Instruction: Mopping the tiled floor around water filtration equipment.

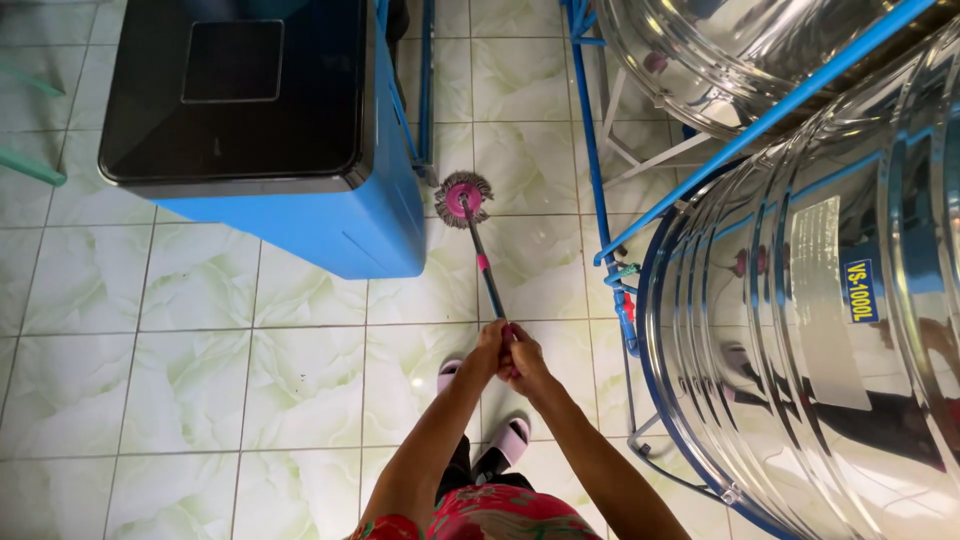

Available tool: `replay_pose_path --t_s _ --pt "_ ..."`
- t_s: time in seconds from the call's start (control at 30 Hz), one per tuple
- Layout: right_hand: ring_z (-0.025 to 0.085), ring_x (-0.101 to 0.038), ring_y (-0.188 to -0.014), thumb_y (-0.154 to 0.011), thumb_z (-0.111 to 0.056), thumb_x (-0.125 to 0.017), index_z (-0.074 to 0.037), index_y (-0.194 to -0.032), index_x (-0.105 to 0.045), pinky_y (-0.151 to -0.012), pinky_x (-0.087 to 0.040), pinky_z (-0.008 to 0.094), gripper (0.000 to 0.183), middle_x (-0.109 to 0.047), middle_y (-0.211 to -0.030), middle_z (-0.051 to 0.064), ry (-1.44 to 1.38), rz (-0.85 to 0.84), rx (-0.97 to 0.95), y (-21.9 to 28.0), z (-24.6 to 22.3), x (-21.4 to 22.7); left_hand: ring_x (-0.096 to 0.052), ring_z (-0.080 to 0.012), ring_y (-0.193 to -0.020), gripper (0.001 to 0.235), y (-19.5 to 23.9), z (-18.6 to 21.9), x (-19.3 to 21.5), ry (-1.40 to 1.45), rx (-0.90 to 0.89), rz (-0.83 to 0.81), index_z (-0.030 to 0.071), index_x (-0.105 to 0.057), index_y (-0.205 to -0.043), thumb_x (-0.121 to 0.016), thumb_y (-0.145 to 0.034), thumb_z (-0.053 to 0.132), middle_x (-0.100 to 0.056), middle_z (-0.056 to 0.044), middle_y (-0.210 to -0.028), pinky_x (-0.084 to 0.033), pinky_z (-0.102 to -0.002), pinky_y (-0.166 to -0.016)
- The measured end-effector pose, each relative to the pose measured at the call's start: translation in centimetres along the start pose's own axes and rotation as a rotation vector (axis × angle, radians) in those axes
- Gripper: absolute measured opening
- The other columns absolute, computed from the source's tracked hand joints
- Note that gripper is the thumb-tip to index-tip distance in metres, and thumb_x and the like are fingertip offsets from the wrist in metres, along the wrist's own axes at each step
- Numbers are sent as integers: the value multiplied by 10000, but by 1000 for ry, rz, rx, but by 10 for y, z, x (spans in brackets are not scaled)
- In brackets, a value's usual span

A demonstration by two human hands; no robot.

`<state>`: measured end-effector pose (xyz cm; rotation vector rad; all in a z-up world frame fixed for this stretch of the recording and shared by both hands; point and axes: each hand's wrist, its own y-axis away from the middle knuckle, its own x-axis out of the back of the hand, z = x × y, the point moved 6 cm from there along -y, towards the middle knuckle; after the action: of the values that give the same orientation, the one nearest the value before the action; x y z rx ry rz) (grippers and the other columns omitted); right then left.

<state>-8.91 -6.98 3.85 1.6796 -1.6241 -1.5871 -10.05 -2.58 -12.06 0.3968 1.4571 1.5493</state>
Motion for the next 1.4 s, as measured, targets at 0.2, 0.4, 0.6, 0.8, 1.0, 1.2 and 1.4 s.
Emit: replay_pose_path --t_s 0.2,0.4,0.6,0.8,1.0,1.2,1.4 --pt "80 -316 -418 -1065 -162 -473 -291 -1363 -554 -347 -246 249 335 -424 -605 -42 131 43 -85 37 21 32 -514 -273 -523 405 13 -45 20 98 -18 110 160 -563 -771 -633 -911 533 -531 -82 -654 -433 -453 -454" --pt "74 -303 -404 -1026 -188 -464 -402 -1456 -533 -359 -274 235 485 -352 -562 -51 135 128 -272 123 37 63 -630 -303 -900 557 115 -114 7 -146 158 264 157 -643 -1133 -461 -943 648 -652 -149 -1069 -513 -504 -736" --pt "82 -315 -439 -1022 -104 -430 -404 -1485 -506 -387 -276 240 557 -428 -652 -12 256 223 -334 106 25 45 -663 -287 -876 557 91 -91 4 -87 1 139 99 -633 -1137 -444 -987 601 -697 -164 -1031 -549 -435 -740" --pt "68 -314 -412 -1042 -167 -434 -348 -1391 -571 -363 -271 237 416 -391 -596 -52 218 73 -204 -5 1 1 -574 -283 -618 460 -17 6 26 -5 -47 164 114 -616 -938 -474 -980 549 -607 -130 -757 -471 -464 -528" --pt "51 -353 -446 -1108 -267 -508 -265 -1294 -550 -391 -305 212 191 -431 -631 -60 178 57 -169 -10 -10 -33 -469 -252 -429 508 -4 46 24 -15 -5 130 113 -544 -842 -441 -1009 582 -544 -93 -603 -405 -411 -373" --pt "45 -353 -432 -1047 -175 -476 -353 -1455 -546 -359 -266 209 451 -445 -611 -58 227 123 -210 60 32 25 -563 -271 -622 493 40 -58 29 -74 20 181 94 -589 -950 -443 -1005 562 -585 -124 -779 -458 -460 -517" --pt "62 -309 -423 -1010 -98 -450 -425 -1448 -519 -371 -262 222 551 -419 -609 -55 187 230 -336 122 42 40 -690 -319 -931 564 106 -114 13 -30 178 154 133 -579 -1231 -420 -1005 625 -694 -159 -1060 -576 -484 -806"
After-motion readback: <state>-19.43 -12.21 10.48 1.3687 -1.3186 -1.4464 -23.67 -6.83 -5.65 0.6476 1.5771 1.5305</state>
